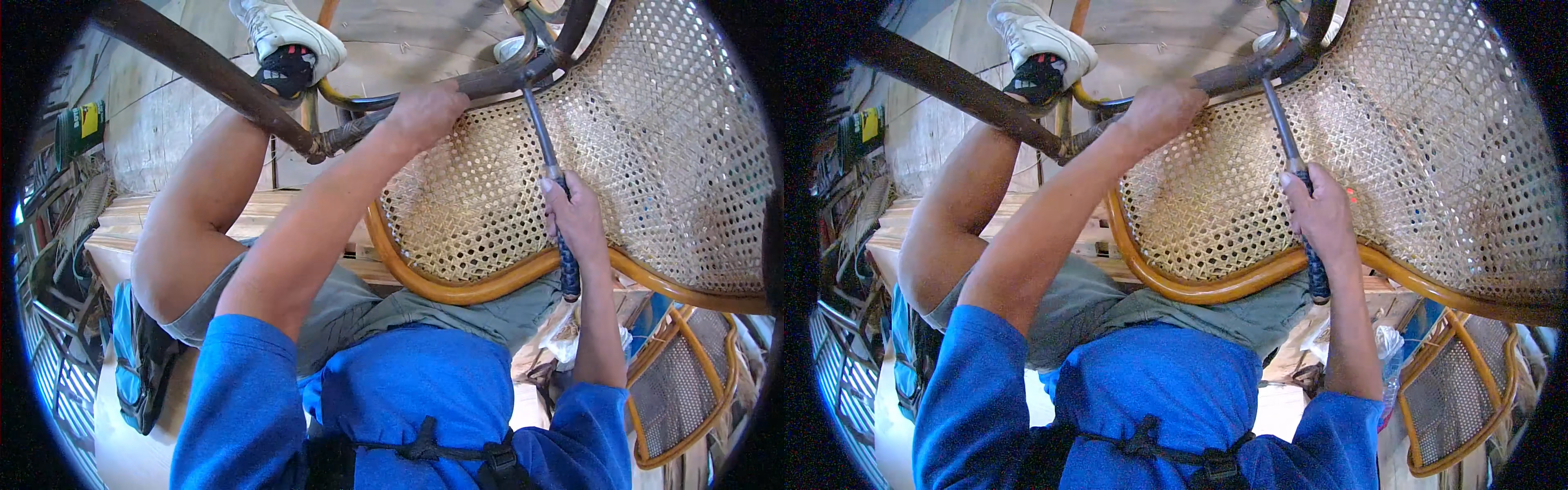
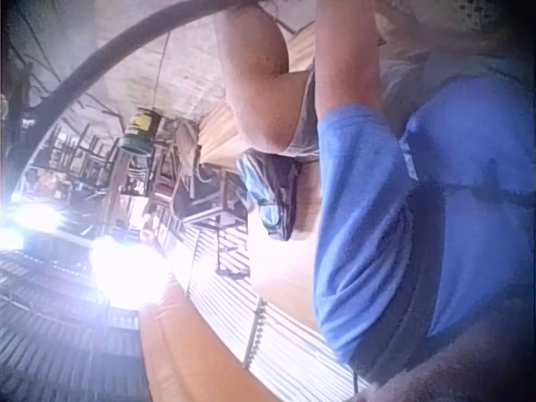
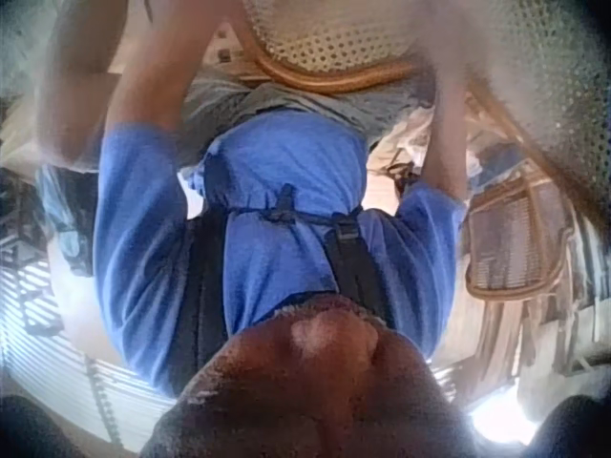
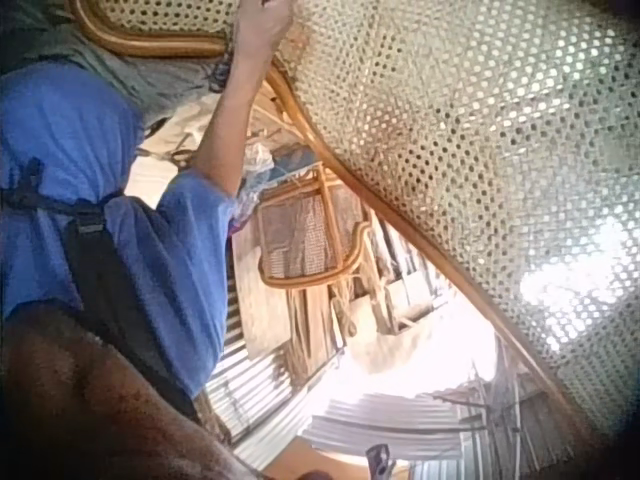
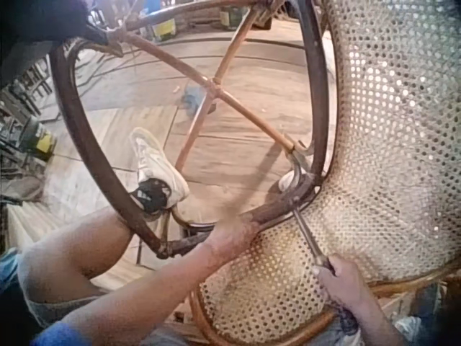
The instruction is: The person weaves a rattan chair seat by threading thin strips through the frame and using a hammer to tap them into place. They repeatedly insert strips, adjust tension, and secure the weave along the edge of the seat.
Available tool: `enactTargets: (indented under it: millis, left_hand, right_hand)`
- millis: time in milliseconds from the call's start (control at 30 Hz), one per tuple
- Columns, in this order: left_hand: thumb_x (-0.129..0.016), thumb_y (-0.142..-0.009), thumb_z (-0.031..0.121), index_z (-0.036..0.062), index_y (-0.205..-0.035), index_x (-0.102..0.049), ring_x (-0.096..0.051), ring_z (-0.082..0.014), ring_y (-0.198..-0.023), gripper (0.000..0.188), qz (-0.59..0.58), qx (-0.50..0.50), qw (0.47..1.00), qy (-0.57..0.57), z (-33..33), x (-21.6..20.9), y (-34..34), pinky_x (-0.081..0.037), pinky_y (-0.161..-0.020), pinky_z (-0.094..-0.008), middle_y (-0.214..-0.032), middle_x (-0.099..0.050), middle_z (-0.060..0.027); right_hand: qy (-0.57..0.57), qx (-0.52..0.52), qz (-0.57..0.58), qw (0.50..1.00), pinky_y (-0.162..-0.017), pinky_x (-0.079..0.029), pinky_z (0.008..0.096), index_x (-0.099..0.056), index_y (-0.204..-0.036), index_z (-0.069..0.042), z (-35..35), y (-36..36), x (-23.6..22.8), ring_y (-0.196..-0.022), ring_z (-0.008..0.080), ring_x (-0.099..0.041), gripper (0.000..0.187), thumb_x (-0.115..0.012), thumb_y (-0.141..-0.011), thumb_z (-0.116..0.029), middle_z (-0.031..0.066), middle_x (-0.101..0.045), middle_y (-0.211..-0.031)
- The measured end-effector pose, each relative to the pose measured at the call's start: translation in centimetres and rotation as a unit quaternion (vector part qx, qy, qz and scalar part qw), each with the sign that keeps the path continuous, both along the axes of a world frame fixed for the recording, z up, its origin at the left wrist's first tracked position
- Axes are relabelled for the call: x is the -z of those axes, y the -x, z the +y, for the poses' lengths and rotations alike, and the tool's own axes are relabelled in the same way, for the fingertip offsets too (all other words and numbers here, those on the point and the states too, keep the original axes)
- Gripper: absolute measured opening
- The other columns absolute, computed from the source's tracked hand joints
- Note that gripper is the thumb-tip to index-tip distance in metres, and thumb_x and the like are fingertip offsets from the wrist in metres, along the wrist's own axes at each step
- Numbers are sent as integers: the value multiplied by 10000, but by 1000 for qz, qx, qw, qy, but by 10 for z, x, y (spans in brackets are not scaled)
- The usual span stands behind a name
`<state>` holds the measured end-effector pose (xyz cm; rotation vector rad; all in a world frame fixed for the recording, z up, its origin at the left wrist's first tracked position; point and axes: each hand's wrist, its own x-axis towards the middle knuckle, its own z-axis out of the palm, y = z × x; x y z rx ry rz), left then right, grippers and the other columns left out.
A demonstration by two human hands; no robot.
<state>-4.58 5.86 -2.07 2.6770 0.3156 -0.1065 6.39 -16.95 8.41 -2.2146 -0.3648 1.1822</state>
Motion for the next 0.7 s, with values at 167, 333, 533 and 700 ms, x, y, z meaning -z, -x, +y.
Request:
enactTargets:
  millis: [167, 333, 533, 700]
  left_hand:
    - [-525, -797, 76, 89, -888, -620, -638, -260, -833, 132, -26, 122, 992, -26, 17, 7, -2, -537, -663, -378, -891, -591, -84]
    - [-521, -800, 84, 98, -884, -601, -634, -252, -833, 116, -40, 179, 982, -42, 22, 5, -5, -539, -661, -369, -897, -573, -65]
    - [-522, -794, 111, 67, -820, -545, -626, -297, -757, 56, -93, 207, 974, -5, 28, 6, -13, -513, -617, -408, -828, -559, -115]
    - [-518, -790, 71, 126, -849, -592, -626, -242, -843, 109, -28, 231, 972, -28, 30, 3, -18, -531, -662, -360, -882, -566, -54]
  right_hand:
    - [-33, 47, 23, 998, -382, -361, 224, -521, -872, -49, -5, -2, 4, -413, 59, -449, 221, -567, -908, -263, -21, -470, -584]
    - [-55, 51, 26, 997, -384, -358, 225, -511, -847, -54, -8, -5, 10, -421, 63, -459, 223, -564, -910, -261, -17, -475, -586]
    - [-56, 68, 41, 995, -382, -355, 226, -506, -843, -55, -6, -5, 8, -420, 65, -459, 221, -561, -911, -259, -12, -480, -593]
    - [-58, 74, 39, 995, -378, -352, 228, -508, -851, -55, -5, -5, 8, -420, 64, -456, 221, -561, -910, -262, -12, -480, -600]
